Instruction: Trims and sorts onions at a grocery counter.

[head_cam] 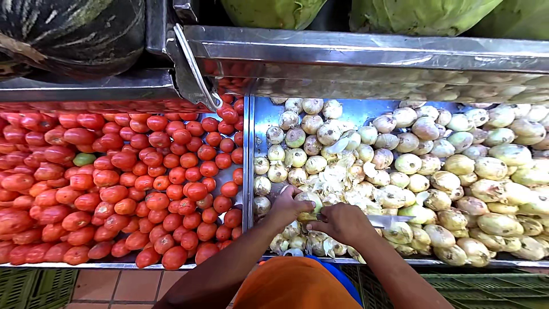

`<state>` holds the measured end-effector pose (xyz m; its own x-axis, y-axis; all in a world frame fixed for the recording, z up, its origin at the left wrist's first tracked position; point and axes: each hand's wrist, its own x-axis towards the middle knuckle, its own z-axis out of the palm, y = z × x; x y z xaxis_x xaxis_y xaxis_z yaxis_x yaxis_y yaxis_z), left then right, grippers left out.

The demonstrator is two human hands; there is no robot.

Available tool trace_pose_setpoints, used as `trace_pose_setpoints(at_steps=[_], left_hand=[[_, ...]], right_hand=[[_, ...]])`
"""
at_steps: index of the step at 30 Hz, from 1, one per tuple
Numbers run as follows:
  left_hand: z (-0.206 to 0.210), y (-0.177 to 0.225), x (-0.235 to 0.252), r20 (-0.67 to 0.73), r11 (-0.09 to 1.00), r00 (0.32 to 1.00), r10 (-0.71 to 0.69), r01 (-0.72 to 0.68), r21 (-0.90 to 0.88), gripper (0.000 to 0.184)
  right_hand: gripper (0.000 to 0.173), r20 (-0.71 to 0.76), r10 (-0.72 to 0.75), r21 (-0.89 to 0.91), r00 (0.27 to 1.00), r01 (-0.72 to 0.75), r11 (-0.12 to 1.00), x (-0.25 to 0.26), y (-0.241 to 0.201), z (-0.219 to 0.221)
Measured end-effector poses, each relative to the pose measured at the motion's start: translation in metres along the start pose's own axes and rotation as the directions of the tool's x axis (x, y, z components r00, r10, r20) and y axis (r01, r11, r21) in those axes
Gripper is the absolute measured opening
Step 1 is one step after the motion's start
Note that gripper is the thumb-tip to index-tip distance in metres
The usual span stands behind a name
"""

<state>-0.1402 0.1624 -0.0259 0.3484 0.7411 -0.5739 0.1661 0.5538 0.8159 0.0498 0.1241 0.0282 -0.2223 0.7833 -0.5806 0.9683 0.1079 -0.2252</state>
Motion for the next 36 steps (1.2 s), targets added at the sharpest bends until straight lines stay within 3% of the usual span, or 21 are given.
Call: trace_pose_setpoints(at_steps=[6, 8, 10, 13, 17, 20, 23, 28, 32, 36], left_hand=[[0.015, -0.011, 0.006, -0.145, 0.977, 0.989, 0.005, 0.026, 0.211, 0.049], [0.014, -0.015, 0.019, -0.206, 0.995, 0.978, -0.033, 0.051, 0.085, 0.047], [0.006, -0.012, 0.033, -0.228, 0.975, 0.964, -0.137, 0.091, -0.201, 0.048], [-0.007, 0.014, 0.035, -0.095, 0.917, 0.974, -0.204, 0.157, -0.366, 0.046], [-0.014, 0.033, 0.023, 0.074, 0.858, 0.966, -0.247, 0.254, -0.447, 0.049], [-0.016, 0.029, 0.02, 0.051, 0.897, 0.972, -0.228, 0.23, -0.378, 0.052], [-0.022, 0.023, 0.015, -0.009, 0.974, 0.993, -0.115, 0.111, -0.197, 0.046], [-0.024, 0.018, 0.013, 0.071, 0.989, 0.993, -0.095, 0.102, -0.106, 0.047], [-0.013, 0.013, 0.005, 0.089, 0.996, 0.995, -0.038, 0.045, -0.078, 0.041], [-0.005, 0.002, -0.001, 0.007, 0.996, 1.0, -0.02, 0.02, -0.082, 0.044]], right_hand=[[0.083, -0.151, -0.206, -0.191, 0.967, 0.176, 0.966, 0.008, 0.018, 0.013], [0.083, -0.157, -0.26, -0.189, 0.953, 0.229, 0.955, 0.008, 0.021, 0.016], [0.084, -0.123, -0.282, -0.171, 0.951, 0.259, 0.95, 0.006, 0.016, 0.027], [0.087, 0.01, -0.163, -0.138, 0.987, 0.163, 0.977, 0.008, 0.01, 0.042], [0.075, 0.013, 0.047, -0.063, 0.999, -0.047, 0.997, 0.015, 0.021, 0.053], [0.059, 0.079, 0.162, 0.031, 0.984, -0.165, 0.986, 0.007, 0.03, 0.038], [0.065, 0.216, 0.139, 0.078, 0.966, -0.159, 0.984, -0.013, 0.032, 0.016], [0.074, -0.018, 0.138, 0.116, 0.99, -0.135, 0.984, -0.017, 0.007, 0.002], [0.078, -0.004, 0.175, 0.061, 0.984, -0.175, 0.983, -0.009, -0.002, 0.0], [0.077, 0.024, 0.134, 0.029, 0.991, -0.135, 0.99, -0.007, -0.003, 0.006]])
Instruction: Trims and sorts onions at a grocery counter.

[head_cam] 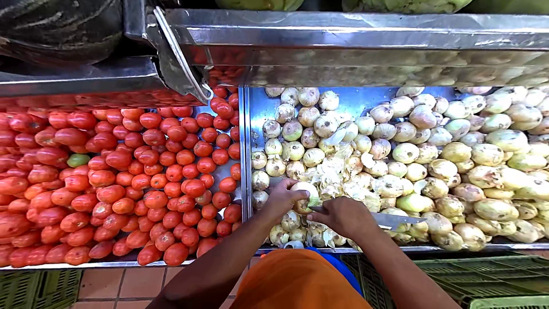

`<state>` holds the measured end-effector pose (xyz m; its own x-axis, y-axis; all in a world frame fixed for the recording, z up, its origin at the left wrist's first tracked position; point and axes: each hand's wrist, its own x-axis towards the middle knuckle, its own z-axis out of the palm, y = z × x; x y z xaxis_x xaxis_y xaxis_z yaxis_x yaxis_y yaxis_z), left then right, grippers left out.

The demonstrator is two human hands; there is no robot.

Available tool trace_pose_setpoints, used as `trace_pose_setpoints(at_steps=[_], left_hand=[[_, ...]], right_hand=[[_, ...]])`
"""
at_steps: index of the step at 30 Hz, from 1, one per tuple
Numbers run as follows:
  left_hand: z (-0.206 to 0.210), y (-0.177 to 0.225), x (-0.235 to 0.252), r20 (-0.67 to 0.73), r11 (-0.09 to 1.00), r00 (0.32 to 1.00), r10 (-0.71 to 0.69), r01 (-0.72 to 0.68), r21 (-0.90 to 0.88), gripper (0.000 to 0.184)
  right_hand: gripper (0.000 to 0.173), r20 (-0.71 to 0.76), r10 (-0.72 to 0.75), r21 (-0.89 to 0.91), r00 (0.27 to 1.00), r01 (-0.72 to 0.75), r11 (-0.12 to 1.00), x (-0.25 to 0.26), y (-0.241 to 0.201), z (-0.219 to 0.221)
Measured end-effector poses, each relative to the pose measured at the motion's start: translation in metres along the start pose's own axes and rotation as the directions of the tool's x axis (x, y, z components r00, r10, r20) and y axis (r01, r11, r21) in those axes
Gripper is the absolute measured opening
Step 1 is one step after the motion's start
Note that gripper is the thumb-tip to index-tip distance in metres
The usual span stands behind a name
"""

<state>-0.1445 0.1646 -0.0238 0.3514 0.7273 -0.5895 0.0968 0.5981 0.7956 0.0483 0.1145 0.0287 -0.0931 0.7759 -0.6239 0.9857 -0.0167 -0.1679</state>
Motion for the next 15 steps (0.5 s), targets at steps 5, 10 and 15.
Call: trace_pose_setpoints(at_steps=[5, 10, 15], left_hand=[[0.02, -0.009, -0.013, -0.086, 1.0, 0.996, 0.003, -0.005, -0.026, 0.048], [0.028, -0.023, 0.001, -0.194, 1.0, 0.981, 0.021, -0.018, 0.016, 0.052], [0.029, -0.022, 0.032, -0.352, 0.987, 0.932, -0.091, 0.037, -0.155, 0.055]], right_hand=[[0.078, -0.084, -0.088, -0.039, 0.993, 0.085, 0.996, 0.004, -0.002, 0.011], [0.084, -0.207, -0.173, -0.129, 0.963, 0.148, 0.98, 0.013, 0.007, 0.026], [0.077, -0.208, -0.263, -0.158, 0.942, 0.233, 0.96, 0.012, 0.009, 0.041]])
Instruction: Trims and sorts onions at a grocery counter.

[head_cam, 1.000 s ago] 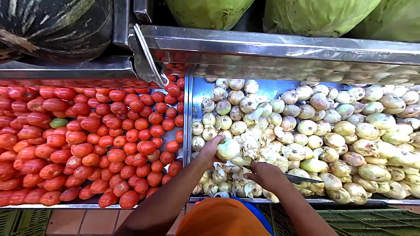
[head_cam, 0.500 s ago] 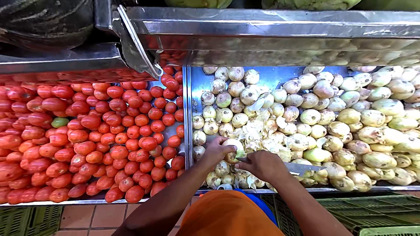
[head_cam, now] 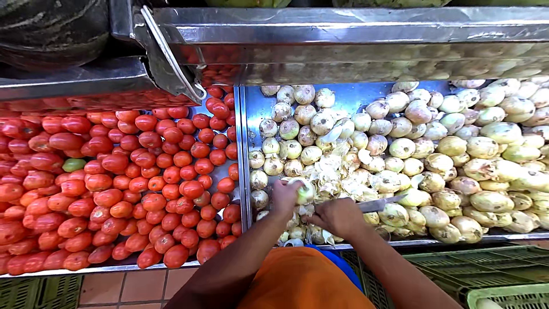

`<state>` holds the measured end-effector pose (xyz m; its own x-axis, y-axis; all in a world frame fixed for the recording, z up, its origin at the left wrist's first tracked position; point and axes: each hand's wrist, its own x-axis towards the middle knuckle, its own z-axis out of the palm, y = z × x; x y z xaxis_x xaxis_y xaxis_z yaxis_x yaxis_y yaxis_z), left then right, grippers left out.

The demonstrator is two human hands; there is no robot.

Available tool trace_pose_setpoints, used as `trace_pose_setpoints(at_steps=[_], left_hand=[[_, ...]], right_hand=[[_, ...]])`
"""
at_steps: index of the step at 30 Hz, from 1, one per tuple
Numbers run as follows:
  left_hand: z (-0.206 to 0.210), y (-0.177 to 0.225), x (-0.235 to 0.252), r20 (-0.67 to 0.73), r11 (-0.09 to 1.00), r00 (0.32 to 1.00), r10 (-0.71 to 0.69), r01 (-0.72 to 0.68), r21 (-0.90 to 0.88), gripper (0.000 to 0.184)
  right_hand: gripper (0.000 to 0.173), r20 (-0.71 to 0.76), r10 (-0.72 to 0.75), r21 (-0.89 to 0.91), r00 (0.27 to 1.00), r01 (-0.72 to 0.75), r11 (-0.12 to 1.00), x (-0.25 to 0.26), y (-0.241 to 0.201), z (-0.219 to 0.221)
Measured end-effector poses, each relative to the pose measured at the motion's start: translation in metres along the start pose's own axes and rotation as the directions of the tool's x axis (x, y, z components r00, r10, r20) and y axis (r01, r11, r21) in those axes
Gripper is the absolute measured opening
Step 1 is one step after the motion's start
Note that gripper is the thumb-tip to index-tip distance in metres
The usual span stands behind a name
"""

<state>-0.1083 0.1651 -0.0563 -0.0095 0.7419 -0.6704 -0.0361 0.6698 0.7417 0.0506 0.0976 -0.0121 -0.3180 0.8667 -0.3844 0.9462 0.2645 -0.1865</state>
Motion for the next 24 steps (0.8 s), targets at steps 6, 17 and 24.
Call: trace_pose_setpoints(at_steps=[6, 17, 24], left_hand=[[-0.018, 0.04, 0.018, 0.193, 0.974, 0.974, -0.118, 0.151, -0.167, 0.049], [-0.015, 0.03, 0.002, 0.319, 0.953, 0.945, 0.069, -0.157, 0.258, 0.044], [-0.004, 0.03, 0.005, 0.237, 0.981, 0.952, -0.192, 0.184, 0.052, 0.046]], right_hand=[[0.038, 0.205, 0.149, 0.134, 0.967, -0.178, 0.975, -0.005, 0.005, 0.007], [0.076, 0.01, 0.18, 0.103, 0.984, -0.18, 0.978, 0.004, 0.017, -0.038], [0.075, -0.042, -0.014, -0.002, 0.999, 0.014, 1.0, 0.004, 0.013, -0.022]])
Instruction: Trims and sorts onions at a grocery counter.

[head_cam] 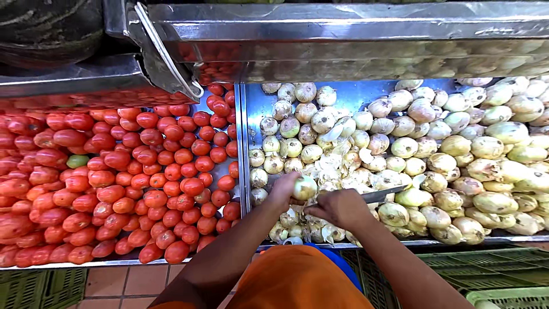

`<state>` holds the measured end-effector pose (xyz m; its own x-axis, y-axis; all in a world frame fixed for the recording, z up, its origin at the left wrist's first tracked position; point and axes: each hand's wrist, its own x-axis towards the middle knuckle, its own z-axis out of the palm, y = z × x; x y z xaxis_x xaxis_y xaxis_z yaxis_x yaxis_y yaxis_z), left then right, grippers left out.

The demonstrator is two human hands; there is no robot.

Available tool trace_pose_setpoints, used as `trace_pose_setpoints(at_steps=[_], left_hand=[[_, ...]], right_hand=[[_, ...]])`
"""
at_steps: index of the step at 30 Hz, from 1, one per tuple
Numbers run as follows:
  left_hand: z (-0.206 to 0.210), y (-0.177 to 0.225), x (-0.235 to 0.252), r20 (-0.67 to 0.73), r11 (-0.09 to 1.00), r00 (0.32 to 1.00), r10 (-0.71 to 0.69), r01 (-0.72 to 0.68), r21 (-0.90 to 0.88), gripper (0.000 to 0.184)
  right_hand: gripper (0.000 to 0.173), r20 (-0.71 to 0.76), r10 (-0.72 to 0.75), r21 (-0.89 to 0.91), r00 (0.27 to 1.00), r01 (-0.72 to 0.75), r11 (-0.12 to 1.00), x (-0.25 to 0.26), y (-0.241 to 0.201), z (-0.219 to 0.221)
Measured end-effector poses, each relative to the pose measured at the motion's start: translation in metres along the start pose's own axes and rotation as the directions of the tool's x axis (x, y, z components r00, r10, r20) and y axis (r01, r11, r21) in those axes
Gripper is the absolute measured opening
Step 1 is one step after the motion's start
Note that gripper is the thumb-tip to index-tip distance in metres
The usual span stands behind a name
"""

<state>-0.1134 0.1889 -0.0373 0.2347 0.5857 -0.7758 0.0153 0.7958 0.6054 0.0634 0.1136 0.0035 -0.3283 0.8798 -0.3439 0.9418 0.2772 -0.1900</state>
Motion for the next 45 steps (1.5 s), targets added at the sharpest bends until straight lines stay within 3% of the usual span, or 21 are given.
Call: trace_pose_setpoints(at_steps=[3, 8, 11, 14, 16, 18, 21, 25, 28, 31, 34, 37, 40, 42, 45], left_hand=[[-0.007, 0.011, 0.004, -0.012, 0.995, 0.999, -0.04, 0.038, -0.094, 0.048], [-0.016, 0.009, -0.001, 0.065, 0.975, 0.986, 0.155, -0.163, 0.149, 0.038], [-0.011, 0.008, -0.008, 0.12, 0.898, 0.96, 0.254, -0.28, 0.34, 0.032], [-0.006, 0.007, -0.009, 0.136, 0.846, 0.955, 0.262, -0.296, 0.445, 0.031], [-0.005, 0.005, -0.008, 0.092, 0.882, 0.968, 0.234, -0.251, 0.399, 0.032], [-0.005, 0.006, -0.008, 0.023, 0.965, 0.99, 0.142, -0.143, 0.222, 0.038], [-0.006, 0.017, -0.009, -0.019, 0.998, 1.0, -0.011, 0.01, -0.066, 0.046], [-0.011, 0.025, -0.016, 0.034, 0.976, 0.998, -0.061, 0.067, -0.208, 0.044], [-0.017, 0.028, -0.014, 0.042, 0.982, 0.998, -0.053, 0.059, -0.177, 0.047], [-0.02, 0.023, -0.014, 0.056, 0.999, 0.998, -0.009, 0.011, -0.031, 0.046], [-0.017, 0.017, -0.017, 0.114, 0.986, 0.99, 0.08, -0.095, 0.135, 0.04], [-0.012, 0.017, -0.022, 0.164, 0.97, 0.982, 0.096, -0.13, 0.208, 0.038], [-0.014, 0.025, -0.019, 0.088, 0.999, 0.996, -0.03, 0.027, 0.03, 0.045], [-0.019, 0.03, -0.014, 0.069, 0.99, 0.994, -0.078, 0.086, -0.111, 0.046], [-0.022, 0.031, -0.015, 0.086, 0.988, 0.993, -0.081, 0.091, -0.121, 0.052]], right_hand=[[0.079, 0.229, -0.02, 0.037, 0.973, 0.012, 0.999, -0.005, -0.014, 0.01], [0.07, -0.041, 0.13, 0.246, 0.991, -0.116, 0.962, -0.005, 0.005, 0.0], [0.072, -0.016, 0.143, 0.174, 0.99, -0.138, 0.975, 0.002, 0.008, -0.017], [0.074, 0.001, 0.085, 0.097, 0.996, -0.085, 0.992, 0.004, 0.004, -0.022], [0.075, -0.11, 0.004, 0.039, 0.994, 0.0, 0.999, 0.002, 0.002, -0.016], [0.072, -0.167, -0.085, -0.012, 0.982, 0.084, 0.996, -0.001, 0.0, -0.009], [0.074, 0.033, -0.116, -0.018, 0.993, 0.116, 0.993, -0.005, -0.012, 0.001], [0.074, 0.241, -0.067, -0.02, 0.968, 0.074, 0.997, -0.005, -0.015, 0.006], [0.07, 0.255, 0.01, 0.062, 0.967, -0.026, 0.998, -0.004, -0.005, -0.003], [0.071, 0.1, 0.055, 0.206, 0.993, -0.075, 0.976, -0.006, 0.007, -0.022], [0.069, -0.007, 0.072, 0.15, 0.997, -0.07, 0.986, 0.001, 0.01, -0.035], [0.07, -0.076, -0.034, 0.101, 0.997, 0.041, 0.994, 0.004, 0.012, -0.031], [0.071, -0.193, -0.221, -0.002, 0.956, 0.225, 0.974, -0.002, 0.008, -0.008], [0.067, -0.164, -0.262, -0.06, 0.951, 0.256, 0.965, -0.006, 0.003, 0.008], [0.059, 0.159, -0.119, 0.036, 0.98, 0.115, 0.993, -0.006, -0.002, -0.002]])
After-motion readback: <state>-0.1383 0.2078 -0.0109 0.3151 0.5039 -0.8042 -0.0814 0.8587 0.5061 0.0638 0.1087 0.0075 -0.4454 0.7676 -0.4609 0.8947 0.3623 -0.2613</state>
